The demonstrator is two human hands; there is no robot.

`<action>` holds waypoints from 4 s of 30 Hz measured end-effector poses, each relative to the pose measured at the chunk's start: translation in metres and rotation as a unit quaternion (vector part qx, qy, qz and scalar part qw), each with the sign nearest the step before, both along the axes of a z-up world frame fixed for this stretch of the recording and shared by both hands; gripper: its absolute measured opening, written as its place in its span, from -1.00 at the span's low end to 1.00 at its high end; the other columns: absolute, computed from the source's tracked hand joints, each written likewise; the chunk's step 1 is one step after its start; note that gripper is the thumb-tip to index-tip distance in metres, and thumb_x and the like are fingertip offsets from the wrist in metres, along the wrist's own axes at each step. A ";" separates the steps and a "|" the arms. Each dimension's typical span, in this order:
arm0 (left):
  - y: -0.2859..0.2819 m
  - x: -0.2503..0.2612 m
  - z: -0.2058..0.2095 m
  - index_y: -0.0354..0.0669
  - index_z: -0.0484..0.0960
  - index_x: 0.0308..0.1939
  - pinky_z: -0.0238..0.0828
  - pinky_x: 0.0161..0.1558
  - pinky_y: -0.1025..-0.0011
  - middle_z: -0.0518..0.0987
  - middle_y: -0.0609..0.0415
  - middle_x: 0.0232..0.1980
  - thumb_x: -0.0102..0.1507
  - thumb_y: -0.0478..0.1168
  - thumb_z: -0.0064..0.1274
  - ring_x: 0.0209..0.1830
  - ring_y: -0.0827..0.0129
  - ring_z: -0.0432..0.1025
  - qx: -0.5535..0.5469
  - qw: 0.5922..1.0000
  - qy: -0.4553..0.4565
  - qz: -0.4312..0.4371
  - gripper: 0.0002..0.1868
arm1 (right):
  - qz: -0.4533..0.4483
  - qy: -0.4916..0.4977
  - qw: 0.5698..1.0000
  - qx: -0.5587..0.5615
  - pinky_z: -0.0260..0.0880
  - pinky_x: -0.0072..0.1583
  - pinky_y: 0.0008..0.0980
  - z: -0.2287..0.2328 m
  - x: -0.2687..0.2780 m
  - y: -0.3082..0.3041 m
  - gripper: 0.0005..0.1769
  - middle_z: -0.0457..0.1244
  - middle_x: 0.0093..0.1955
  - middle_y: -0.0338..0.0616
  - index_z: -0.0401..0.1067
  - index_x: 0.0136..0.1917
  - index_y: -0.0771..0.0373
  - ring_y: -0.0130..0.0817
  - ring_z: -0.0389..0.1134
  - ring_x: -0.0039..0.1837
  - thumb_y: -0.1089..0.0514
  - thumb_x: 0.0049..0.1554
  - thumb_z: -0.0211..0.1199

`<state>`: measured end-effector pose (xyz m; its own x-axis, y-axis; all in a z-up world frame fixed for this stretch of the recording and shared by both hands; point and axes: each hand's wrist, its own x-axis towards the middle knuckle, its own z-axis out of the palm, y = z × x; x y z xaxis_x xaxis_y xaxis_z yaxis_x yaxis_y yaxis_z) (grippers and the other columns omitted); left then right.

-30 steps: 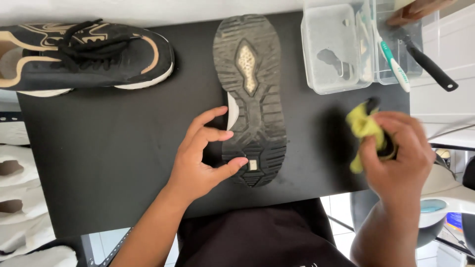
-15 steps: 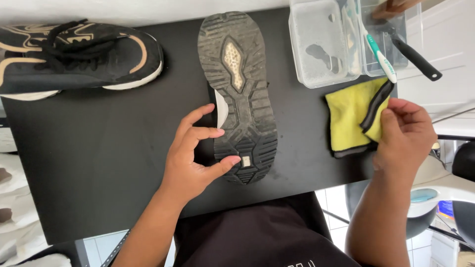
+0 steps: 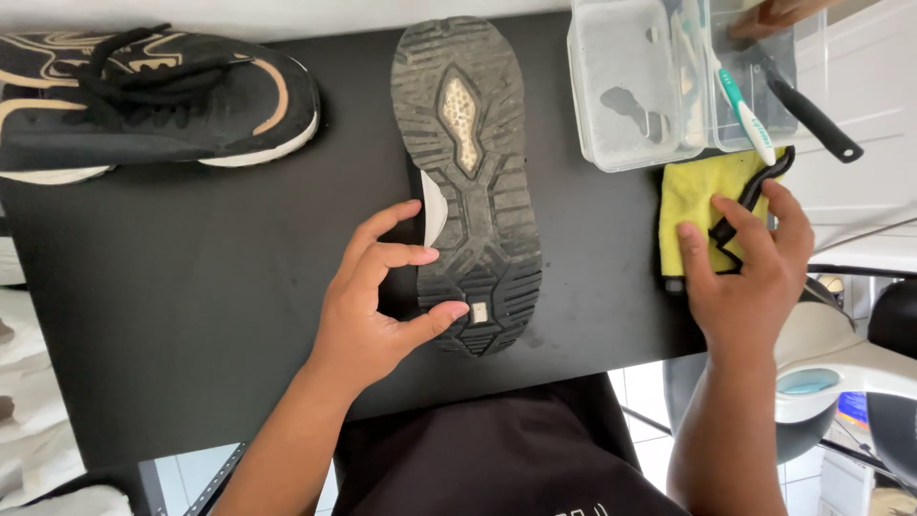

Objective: The person cleans the sole of a black and beige sneaker using a toothbrush and a yellow cloth. They scrub the tread pattern with the toothbrush, wipe with the cloth, and repeat the process on different sections of the sole.

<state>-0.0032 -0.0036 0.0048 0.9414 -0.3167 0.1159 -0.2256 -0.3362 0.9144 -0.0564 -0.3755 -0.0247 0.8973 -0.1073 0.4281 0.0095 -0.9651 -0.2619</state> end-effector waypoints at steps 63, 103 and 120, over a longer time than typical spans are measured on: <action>0.003 0.004 0.007 -0.02 0.31 0.08 0.20 0.23 0.09 0.23 0.00 0.56 -0.09 0.19 0.50 0.18 0.24 0.46 0.083 0.993 0.067 -0.048 -0.13 | 0.045 0.025 0.996 -0.074 0.35 -0.01 -0.23 0.032 0.046 0.028 -0.89 0.47 0.08 -0.15 0.64 0.25 0.34 -0.13 0.45 -0.02 0.31 0.57 0.29; -0.004 0.000 -0.005 -0.17 0.26 0.08 0.26 0.18 0.01 0.26 -0.23 0.50 -0.01 0.13 0.42 0.38 0.04 0.38 0.065 0.997 -0.009 -0.027 -0.17 | 0.214 0.152 0.957 0.120 0.32 -0.11 -0.48 0.076 0.035 0.104 -0.82 0.41 -0.15 -0.22 0.56 -0.07 0.24 -0.47 0.39 -0.17 0.14 0.16 0.52; -0.003 0.001 -0.005 -0.18 0.29 0.09 0.26 0.19 0.00 0.27 -0.20 0.51 0.01 0.13 0.42 0.45 0.00 0.33 0.068 0.997 -0.014 -0.031 -0.18 | 0.227 0.222 0.940 0.127 0.14 -0.27 -0.58 0.097 0.055 0.102 -0.82 0.42 -0.13 -0.21 0.53 -0.14 0.30 -0.53 0.18 -0.37 0.18 0.17 0.47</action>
